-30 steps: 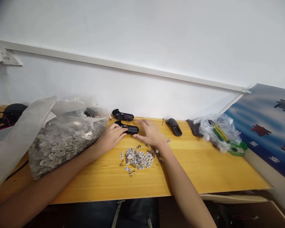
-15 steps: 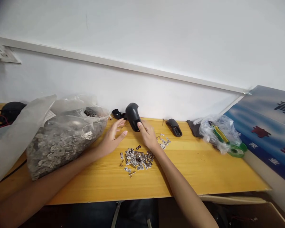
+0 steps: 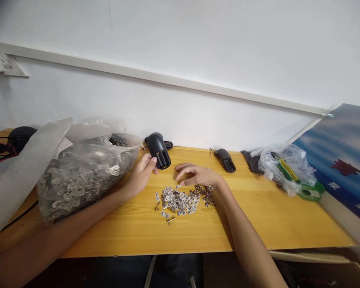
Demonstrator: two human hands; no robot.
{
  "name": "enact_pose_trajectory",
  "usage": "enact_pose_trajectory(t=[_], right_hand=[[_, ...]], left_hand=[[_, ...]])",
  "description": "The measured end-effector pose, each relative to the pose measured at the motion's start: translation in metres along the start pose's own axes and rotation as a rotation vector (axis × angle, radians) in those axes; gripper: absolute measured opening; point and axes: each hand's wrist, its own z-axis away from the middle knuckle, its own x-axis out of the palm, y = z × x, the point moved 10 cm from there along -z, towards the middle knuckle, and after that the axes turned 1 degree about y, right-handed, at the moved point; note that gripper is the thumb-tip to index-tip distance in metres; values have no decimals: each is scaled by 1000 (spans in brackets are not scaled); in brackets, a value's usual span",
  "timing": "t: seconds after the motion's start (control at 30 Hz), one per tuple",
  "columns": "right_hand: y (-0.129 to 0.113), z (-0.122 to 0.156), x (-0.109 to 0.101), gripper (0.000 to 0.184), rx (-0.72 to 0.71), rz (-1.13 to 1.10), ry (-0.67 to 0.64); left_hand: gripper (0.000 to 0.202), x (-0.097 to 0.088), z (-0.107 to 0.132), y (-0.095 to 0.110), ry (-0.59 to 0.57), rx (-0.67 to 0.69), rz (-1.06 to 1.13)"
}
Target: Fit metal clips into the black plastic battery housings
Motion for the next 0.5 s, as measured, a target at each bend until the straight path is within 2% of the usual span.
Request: enact_pose_trajectory(t=[0.13, 0.33, 0.43, 0.5], right_hand=[[-4, -1, 1, 19, -13, 132, 30], [3, -4, 9, 12, -19, 150, 25], [4, -6, 11, 14, -15, 27, 35], [8, -5, 7, 20, 38, -106, 105]], left_hand=[[31, 4, 0, -7, -31, -28, -5], [39, 9, 2, -10, -47, -134, 113], [35, 11, 3, -13, -54, -232, 184], [32, 12, 4, -16, -60, -280, 237]])
